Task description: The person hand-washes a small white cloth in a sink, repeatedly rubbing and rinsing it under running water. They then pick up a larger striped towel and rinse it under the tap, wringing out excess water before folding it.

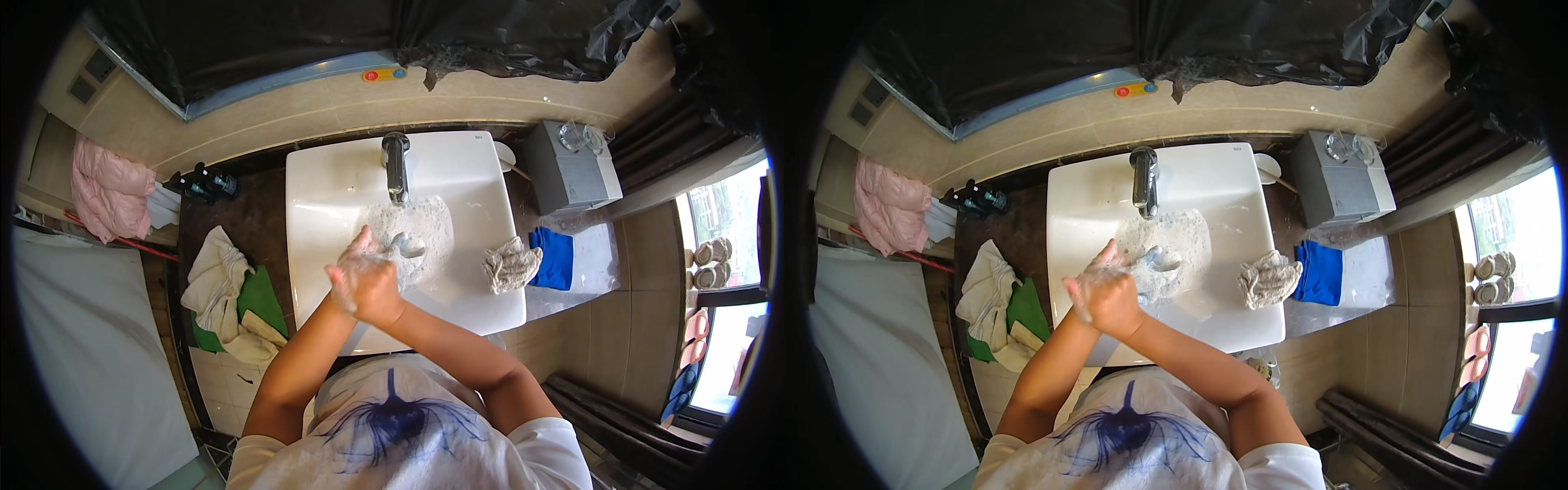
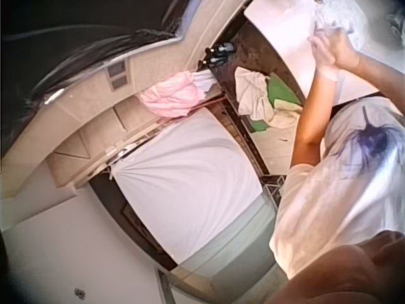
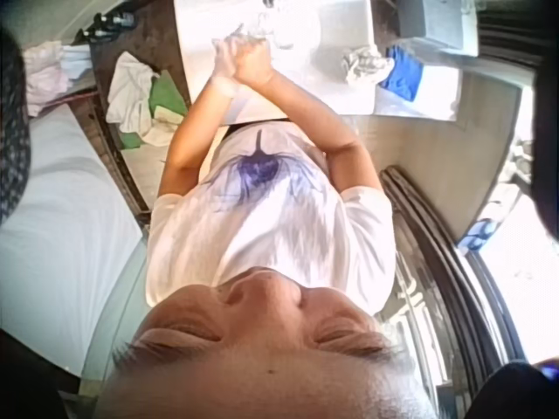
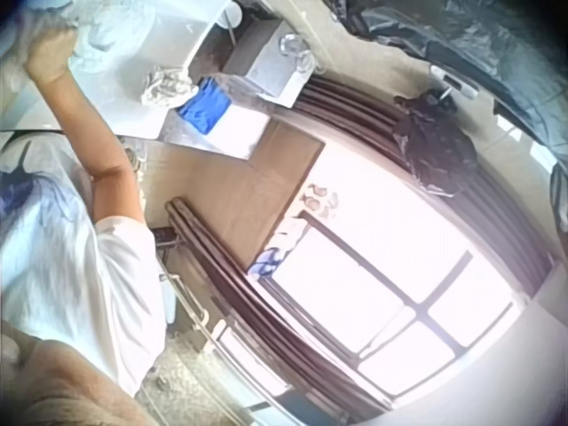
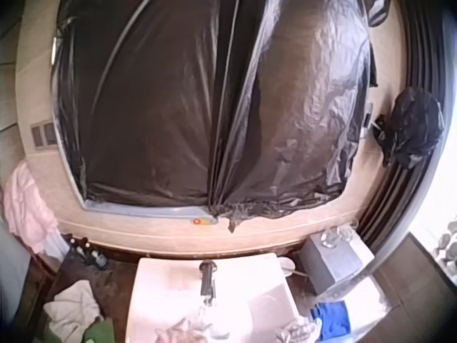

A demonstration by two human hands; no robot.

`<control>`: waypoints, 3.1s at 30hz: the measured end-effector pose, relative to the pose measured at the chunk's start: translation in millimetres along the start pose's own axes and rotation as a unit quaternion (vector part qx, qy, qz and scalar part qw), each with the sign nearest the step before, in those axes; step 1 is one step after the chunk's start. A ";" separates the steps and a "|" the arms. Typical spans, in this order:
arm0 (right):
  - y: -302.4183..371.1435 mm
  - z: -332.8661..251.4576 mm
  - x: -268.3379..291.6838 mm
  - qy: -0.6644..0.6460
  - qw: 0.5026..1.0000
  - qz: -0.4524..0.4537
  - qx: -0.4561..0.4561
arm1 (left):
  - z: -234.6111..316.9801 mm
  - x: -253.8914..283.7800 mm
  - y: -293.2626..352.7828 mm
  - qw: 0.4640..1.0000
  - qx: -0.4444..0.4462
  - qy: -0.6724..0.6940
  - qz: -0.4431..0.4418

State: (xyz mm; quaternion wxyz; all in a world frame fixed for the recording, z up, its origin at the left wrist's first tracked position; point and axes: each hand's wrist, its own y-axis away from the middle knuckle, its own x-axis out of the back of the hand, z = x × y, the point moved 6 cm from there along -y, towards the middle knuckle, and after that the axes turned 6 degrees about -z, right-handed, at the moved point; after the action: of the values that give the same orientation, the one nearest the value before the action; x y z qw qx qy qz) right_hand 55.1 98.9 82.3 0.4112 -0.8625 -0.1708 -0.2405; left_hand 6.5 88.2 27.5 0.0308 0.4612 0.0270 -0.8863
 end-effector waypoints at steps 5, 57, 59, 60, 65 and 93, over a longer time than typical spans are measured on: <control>-24.6 61.0 21.3 0.072 0.984 0.013 -0.161 | 0.4 -24.6 -4.3 0.976 0.184 0.060 0.097; -6.5 104.5 38.2 -0.222 0.882 0.065 -0.410 | 20.8 -1.9 11.8 0.977 0.111 -0.158 0.093; -3.9 98.3 24.6 -0.237 0.881 0.071 -0.403 | 22.4 -2.5 10.4 0.984 0.067 -0.122 0.108; -2.4 92.8 22.4 -0.178 0.911 0.070 -0.365 | 18.0 5.4 8.3 0.986 0.045 -0.115 0.115; -9.2 7.9 4.7 -0.018 0.995 0.018 -0.098 | 5.1 2.1 -1.0 0.996 -0.065 0.063 -0.020; -21.5 82.9 21.4 -0.446 0.845 -0.182 -0.233 | 37.0 -28.6 10.7 0.991 0.126 -0.035 0.029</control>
State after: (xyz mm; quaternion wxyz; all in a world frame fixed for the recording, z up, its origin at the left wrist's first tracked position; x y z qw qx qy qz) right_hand 85.0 179.5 62.4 0.0265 -0.9005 -0.4288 0.0671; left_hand -6.6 75.5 71.9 -0.0012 0.4310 -0.0994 -0.8969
